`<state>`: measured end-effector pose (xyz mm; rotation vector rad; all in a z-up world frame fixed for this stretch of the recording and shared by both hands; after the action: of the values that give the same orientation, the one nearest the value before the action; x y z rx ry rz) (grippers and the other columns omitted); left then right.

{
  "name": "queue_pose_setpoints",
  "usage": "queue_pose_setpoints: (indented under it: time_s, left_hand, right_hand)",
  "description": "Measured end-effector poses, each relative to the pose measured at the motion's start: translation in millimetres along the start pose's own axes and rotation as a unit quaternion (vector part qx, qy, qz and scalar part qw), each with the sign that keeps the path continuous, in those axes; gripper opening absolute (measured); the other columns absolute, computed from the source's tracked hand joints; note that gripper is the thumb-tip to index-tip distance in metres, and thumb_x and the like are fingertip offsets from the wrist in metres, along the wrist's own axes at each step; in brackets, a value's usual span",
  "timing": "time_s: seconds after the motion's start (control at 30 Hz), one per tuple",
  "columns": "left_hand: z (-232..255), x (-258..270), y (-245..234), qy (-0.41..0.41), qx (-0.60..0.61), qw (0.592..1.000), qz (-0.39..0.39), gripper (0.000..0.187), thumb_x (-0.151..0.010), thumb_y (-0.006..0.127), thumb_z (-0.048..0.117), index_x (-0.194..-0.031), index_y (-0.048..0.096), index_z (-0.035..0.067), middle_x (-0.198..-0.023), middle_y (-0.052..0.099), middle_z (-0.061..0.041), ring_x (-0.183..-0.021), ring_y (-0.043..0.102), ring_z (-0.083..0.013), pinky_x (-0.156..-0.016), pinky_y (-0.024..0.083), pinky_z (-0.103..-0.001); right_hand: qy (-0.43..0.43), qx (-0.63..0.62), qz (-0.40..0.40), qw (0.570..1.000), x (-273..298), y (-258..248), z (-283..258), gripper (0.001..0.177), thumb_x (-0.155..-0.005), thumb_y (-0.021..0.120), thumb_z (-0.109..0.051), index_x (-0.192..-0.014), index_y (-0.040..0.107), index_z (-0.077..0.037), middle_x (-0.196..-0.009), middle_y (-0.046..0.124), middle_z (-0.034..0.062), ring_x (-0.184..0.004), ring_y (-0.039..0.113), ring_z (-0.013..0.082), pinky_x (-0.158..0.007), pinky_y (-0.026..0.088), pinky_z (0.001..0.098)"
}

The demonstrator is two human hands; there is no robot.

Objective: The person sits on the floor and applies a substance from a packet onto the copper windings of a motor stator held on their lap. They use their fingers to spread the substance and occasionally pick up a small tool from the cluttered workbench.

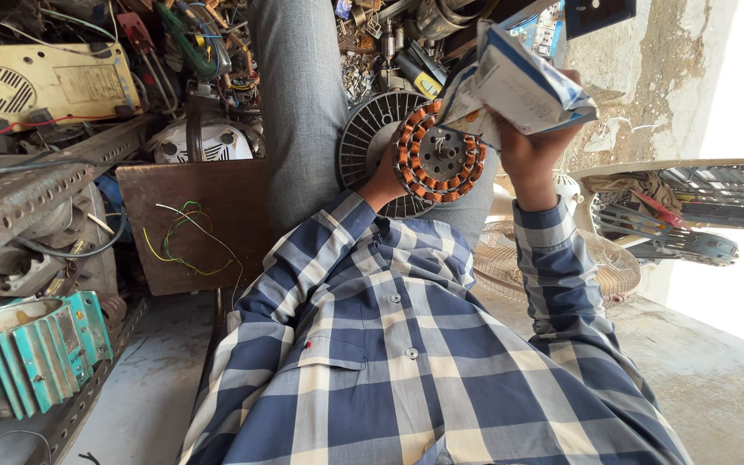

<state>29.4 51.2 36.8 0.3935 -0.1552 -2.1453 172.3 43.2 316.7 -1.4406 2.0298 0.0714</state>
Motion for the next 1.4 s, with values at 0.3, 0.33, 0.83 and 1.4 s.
queue_pose_setpoints:
  time_s: [0.3, 0.33, 0.83, 1.4]
  left_hand:
    - [-4, 4, -2, -0.003, 0.002, 1.000, -0.006, 0.055, -0.095, 0.074, 0.010, -0.141, 0.043, 0.005, -0.133, 0.062, -0.008, -0.124, 0.062, -0.0159, -0.106, 0.053, -0.034]
    - [-4, 4, -2, -0.005, 0.001, 1.000, -0.007, 0.055, -0.095, 0.074, 0.010, -0.141, 0.043, 0.005, -0.133, 0.062, -0.008, -0.124, 0.062, -0.0159, -0.106, 0.053, -0.034]
    - [-15, 7, 1, -0.011, 0.027, 1.000, -0.010, 0.053, -0.096, 0.071, 0.009, -0.141, 0.044, 0.005, -0.134, 0.062, -0.008, -0.124, 0.062, -0.0164, -0.106, 0.053, -0.035]
    - [-22, 11, -8, 0.037, -0.075, 0.996, -0.025, 0.048, -0.096, 0.069, 0.012, -0.139, 0.046, 0.006, -0.132, 0.063, -0.009, -0.125, 0.060, -0.0210, -0.107, 0.049, -0.038]
  right_hand:
    - [-0.032, 0.016, 0.016, 0.999, -1, -12, 6, 0.069, -0.097, 0.085, 0.008, -0.137, 0.029, -0.001, -0.138, 0.046, 0.0147, -0.128, 0.054, 0.0217, -0.112, 0.050, 0.0340]
    - [-0.033, 0.017, 0.020, 0.999, 0, -13, 5, 0.071, -0.097, 0.085, 0.008, -0.138, 0.027, -0.001, -0.140, 0.045, 0.0152, -0.130, 0.053, 0.0221, -0.114, 0.049, 0.0346]
    - [-0.025, 0.026, 0.037, 0.999, 7, -21, 13, 0.073, -0.099, 0.087, 0.008, -0.139, 0.027, -0.005, -0.138, 0.047, 0.0155, -0.132, 0.055, 0.0236, -0.112, 0.055, 0.0348]
    - [0.014, 0.075, 0.029, 0.997, 27, -43, 34, 0.074, -0.094, 0.083, 0.013, -0.145, 0.033, -0.003, -0.139, 0.052, 0.0187, -0.125, 0.057, 0.0258, -0.108, 0.052, 0.0370]
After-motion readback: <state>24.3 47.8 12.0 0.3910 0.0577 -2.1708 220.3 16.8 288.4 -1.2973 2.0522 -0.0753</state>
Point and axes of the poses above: each hand's wrist, its own x-axis away from the middle knuckle, its own y-axis out of the palm, z = x × y, the point moved 6 cm from there along -x, towards the middle knuckle
